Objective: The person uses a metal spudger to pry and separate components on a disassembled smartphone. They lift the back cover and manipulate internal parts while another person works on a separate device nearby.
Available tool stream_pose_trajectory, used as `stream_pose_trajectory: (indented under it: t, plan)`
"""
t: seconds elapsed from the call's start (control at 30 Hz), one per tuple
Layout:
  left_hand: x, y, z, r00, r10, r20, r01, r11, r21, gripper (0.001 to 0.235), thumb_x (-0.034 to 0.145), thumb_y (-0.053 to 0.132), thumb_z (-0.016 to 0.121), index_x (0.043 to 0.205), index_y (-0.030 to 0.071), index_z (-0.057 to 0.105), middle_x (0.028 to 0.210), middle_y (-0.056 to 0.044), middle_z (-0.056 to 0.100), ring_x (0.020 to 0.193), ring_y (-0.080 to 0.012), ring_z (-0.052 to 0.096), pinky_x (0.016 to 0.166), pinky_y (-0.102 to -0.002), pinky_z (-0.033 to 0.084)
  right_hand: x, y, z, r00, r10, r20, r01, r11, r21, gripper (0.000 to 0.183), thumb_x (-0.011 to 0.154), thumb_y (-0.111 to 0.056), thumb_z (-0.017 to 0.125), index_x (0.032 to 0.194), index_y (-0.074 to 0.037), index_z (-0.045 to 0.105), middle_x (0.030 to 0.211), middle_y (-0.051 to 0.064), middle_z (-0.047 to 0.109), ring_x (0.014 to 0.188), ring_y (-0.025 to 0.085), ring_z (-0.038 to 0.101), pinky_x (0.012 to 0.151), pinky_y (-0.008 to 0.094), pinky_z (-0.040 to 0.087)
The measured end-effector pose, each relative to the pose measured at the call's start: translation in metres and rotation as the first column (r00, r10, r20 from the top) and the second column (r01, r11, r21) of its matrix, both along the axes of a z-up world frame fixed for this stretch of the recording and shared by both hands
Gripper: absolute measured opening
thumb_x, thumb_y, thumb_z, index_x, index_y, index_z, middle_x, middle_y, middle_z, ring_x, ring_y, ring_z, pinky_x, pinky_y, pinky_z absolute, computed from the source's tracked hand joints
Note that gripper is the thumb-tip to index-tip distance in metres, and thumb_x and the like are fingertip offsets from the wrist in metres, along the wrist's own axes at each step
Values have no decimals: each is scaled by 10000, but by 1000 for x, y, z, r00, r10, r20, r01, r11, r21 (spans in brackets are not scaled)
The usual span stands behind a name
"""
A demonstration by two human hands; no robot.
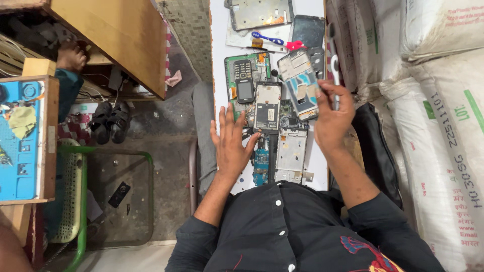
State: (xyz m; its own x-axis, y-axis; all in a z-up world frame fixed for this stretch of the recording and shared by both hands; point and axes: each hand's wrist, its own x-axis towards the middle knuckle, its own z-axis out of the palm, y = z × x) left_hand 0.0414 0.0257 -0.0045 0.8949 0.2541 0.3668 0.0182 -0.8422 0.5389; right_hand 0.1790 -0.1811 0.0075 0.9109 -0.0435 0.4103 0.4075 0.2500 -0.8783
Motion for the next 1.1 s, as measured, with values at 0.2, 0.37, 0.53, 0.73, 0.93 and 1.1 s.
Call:
stream_pose_trajectory:
  t: [0.2,0.37,0.53,0.73,0.93,1.1]
  plan:
    - [-15,-5,3,977,-30,213,31,1000,2,627,892,276,824,1409,42,558,1576,-178,443,1471,-362,397,1180,-587,232,-7,-53,15,977,136,-164,-74,940,334,257,999,105,703,1173,-59,608,1265,119,665,1169,191,629,1112,364,533]
    - [-32,-18,9,968,-186,169,224,944,-244,374,983,163,800,1309,107,624,1390,-57,651,1280,-246,630,1079,-403,528,-25,-98,11,951,172,-256,-75,934,348,271,990,88,719,1155,-88,597,1257,91,663,1166,179,641,1091,372,551]
    - [-20,-34,35,920,-374,114,383,921,-69,534,878,167,824,1349,66,592,1398,-72,611,1293,-290,551,1089,-448,464,-40,-113,-9,950,142,-277,-50,948,315,263,1009,87,719,1169,-86,601,1262,97,683,1146,166,653,1109,358,544]
    - [14,-51,62,885,-464,-41,463,866,191,731,741,282,855,1378,56,576,1382,-97,571,1389,-316,430,1138,-583,257,-41,-110,-30,941,198,-275,-75,912,403,251,1004,71,721,1159,-84,598,1251,95,676,1115,169,664,1063,353,562]
    - [23,-58,53,877,-476,-64,479,860,174,625,746,216,845,1314,97,612,1259,-58,602,1348,-272,486,1173,-613,238,-36,-110,-36,936,228,-269,-102,906,411,250,1003,62,715,1158,-95,596,1254,95,670,1120,177,670,1053,361,570]
    - [23,-55,47,871,-490,-25,491,867,85,514,796,157,818,1272,119,628,1242,-46,606,1267,-251,551,1071,-538,326,-37,-111,-37,930,258,-261,-120,885,449,235,1007,47,712,1151,-100,598,1247,93,669,1127,189,678,1038,379,583]
